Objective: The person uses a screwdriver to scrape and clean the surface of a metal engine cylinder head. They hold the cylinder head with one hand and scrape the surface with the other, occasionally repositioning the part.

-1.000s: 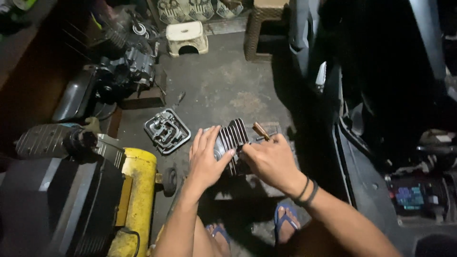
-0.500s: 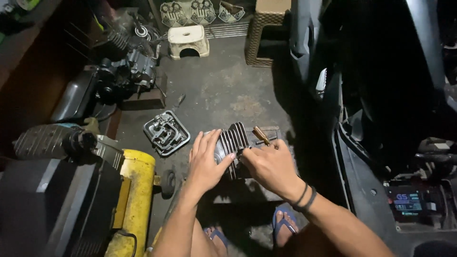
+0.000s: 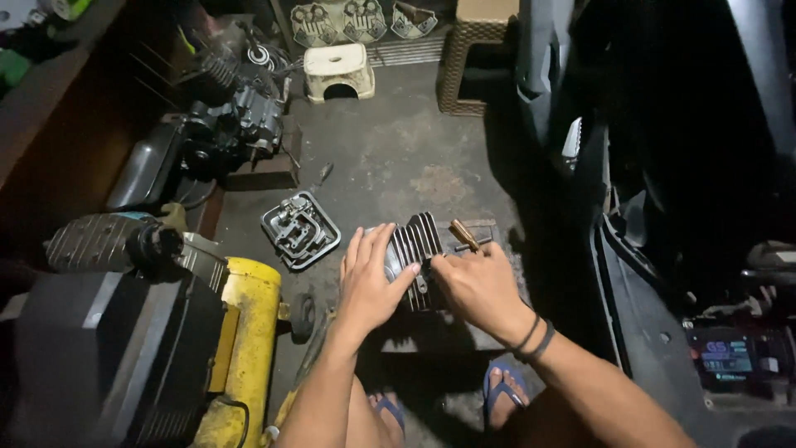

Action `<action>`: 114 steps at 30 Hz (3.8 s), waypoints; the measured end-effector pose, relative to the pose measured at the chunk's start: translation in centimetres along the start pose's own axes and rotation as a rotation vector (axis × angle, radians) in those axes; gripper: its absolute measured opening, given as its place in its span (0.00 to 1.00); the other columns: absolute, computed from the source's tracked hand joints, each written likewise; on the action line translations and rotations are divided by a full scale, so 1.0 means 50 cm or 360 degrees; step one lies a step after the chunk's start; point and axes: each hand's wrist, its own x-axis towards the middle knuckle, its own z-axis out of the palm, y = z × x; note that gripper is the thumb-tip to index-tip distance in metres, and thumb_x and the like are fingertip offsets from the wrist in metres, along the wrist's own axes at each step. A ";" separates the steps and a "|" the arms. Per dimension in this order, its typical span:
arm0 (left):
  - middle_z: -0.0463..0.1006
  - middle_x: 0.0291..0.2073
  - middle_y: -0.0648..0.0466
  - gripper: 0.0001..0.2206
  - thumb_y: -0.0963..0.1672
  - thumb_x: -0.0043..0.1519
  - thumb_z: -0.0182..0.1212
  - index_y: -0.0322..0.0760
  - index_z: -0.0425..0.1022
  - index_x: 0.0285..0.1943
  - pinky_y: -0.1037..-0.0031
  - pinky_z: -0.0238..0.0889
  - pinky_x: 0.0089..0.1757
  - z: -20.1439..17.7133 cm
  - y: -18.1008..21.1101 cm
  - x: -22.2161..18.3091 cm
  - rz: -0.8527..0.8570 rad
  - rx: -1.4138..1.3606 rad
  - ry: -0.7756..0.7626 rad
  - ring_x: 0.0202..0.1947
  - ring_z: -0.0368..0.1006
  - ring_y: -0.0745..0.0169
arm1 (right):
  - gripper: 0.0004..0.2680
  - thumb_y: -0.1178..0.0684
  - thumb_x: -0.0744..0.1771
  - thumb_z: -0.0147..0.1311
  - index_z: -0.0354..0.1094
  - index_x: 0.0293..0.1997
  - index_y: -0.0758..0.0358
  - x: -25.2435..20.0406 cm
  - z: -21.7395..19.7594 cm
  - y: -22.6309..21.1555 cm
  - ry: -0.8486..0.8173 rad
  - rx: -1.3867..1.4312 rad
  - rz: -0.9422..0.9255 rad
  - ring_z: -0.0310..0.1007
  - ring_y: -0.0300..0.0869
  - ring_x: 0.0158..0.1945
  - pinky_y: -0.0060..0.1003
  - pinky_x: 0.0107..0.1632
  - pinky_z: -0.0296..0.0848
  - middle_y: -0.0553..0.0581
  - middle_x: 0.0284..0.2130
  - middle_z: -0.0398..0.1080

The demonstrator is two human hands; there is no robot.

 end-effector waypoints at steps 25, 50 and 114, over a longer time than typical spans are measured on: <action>0.57 0.73 0.45 0.36 0.55 0.62 0.60 0.44 0.54 0.78 0.41 0.36 0.66 -0.008 0.003 -0.004 0.0023 0.0003 -0.0091 0.76 0.40 0.35 | 0.05 0.47 0.68 0.49 0.65 0.31 0.45 0.009 -0.056 -0.013 0.0146 0.0011 -0.0018 0.75 0.42 0.23 0.42 0.39 0.62 0.44 0.17 0.71; 0.59 0.72 0.46 0.35 0.54 0.62 0.60 0.45 0.54 0.78 0.41 0.36 0.66 0.002 0.006 -0.006 0.0010 0.0015 0.0013 0.76 0.41 0.35 | 0.06 0.47 0.68 0.51 0.64 0.31 0.48 0.008 -0.061 -0.006 0.0132 0.0145 0.0071 0.76 0.47 0.22 0.42 0.37 0.61 0.46 0.15 0.69; 0.57 0.73 0.46 0.36 0.56 0.61 0.59 0.45 0.54 0.79 0.41 0.36 0.66 -0.018 0.009 -0.014 0.0026 -0.0006 -0.0059 0.76 0.39 0.35 | 0.06 0.45 0.68 0.48 0.64 0.32 0.44 0.020 -0.026 -0.008 0.0000 -0.0016 0.0080 0.79 0.40 0.28 0.42 0.49 0.63 0.41 0.18 0.72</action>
